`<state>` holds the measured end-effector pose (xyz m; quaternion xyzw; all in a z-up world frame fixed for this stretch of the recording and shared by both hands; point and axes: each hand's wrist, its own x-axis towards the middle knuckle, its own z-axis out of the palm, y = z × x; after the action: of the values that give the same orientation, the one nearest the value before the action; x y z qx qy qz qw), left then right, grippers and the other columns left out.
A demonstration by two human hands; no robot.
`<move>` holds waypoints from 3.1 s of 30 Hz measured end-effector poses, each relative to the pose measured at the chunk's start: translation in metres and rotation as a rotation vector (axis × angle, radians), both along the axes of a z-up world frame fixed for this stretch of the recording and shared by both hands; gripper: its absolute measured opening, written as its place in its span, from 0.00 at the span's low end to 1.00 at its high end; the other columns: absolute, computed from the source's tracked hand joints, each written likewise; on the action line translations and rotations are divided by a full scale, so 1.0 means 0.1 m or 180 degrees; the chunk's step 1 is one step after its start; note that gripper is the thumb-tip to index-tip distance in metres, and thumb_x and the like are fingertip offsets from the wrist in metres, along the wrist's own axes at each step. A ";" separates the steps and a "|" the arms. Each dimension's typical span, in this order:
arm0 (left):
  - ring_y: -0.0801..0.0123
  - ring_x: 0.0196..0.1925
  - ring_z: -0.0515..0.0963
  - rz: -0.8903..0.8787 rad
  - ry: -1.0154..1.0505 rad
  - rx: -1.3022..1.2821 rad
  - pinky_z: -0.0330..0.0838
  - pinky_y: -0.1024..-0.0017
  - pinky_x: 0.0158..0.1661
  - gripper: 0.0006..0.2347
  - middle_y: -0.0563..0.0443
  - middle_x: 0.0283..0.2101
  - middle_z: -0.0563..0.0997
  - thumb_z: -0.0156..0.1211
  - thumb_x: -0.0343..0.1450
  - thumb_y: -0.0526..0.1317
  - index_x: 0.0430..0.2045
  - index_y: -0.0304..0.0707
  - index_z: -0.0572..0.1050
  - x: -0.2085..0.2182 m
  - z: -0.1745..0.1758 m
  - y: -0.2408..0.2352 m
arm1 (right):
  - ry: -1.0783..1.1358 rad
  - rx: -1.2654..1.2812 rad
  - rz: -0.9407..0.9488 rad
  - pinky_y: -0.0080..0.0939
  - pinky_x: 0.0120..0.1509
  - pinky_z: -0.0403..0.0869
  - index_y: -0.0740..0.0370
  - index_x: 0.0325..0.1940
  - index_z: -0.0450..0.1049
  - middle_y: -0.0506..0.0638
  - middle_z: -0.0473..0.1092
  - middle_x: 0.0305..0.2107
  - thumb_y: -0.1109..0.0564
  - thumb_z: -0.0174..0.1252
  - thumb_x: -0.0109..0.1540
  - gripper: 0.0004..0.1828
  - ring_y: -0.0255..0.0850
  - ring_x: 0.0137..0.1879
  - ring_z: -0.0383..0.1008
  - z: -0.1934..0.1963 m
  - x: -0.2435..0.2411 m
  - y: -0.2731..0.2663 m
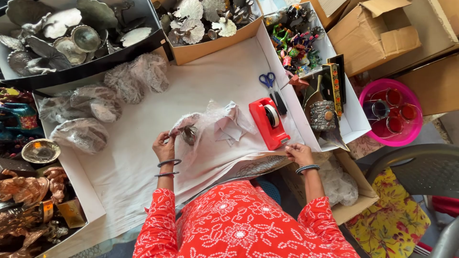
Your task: The person wipes a silver decorative item with a white cloth, then wraps it in bubble wrap and secures it with tape. The person handles the item carefully, ensuring it is fully covered and sealed.
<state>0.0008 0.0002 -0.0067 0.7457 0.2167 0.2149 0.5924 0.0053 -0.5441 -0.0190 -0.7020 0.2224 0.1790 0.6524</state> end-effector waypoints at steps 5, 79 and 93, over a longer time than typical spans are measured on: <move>0.77 0.37 0.81 0.0008 -0.0344 -0.0086 0.75 0.77 0.38 0.04 0.57 0.32 0.82 0.71 0.69 0.33 0.33 0.34 0.81 0.06 -0.51 0.12 | -0.0309 -0.0681 0.0215 0.32 0.33 0.73 0.64 0.46 0.82 0.47 0.77 0.29 0.59 0.63 0.62 0.10 0.33 0.31 0.75 -0.26 0.12 -0.06; 0.47 0.36 0.81 -0.1349 0.0074 0.1651 0.74 0.56 0.35 0.08 0.42 0.34 0.82 0.58 0.68 0.31 0.39 0.39 0.75 0.08 0.44 0.23 | -0.2247 -0.1802 0.0337 0.58 0.36 0.72 0.61 0.46 0.77 0.62 0.76 0.32 0.53 0.55 0.65 0.11 0.61 0.35 0.76 -0.31 -0.08 4.53; 0.41 0.51 0.78 -0.1541 -0.0372 0.1581 0.74 0.56 0.47 0.24 0.35 0.51 0.78 0.62 0.60 0.32 0.54 0.31 0.72 0.11 0.99 0.18 | -0.1549 -0.0918 0.0059 0.32 0.33 0.72 0.64 0.42 0.78 0.45 0.71 0.22 0.57 0.60 0.67 0.07 0.30 0.27 0.71 0.47 -0.63 2.37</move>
<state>0.0113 0.0182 0.0920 0.8832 -0.0595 0.1567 0.4381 -0.0572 -0.3076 0.0276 -0.8120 0.0760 -0.0223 0.5783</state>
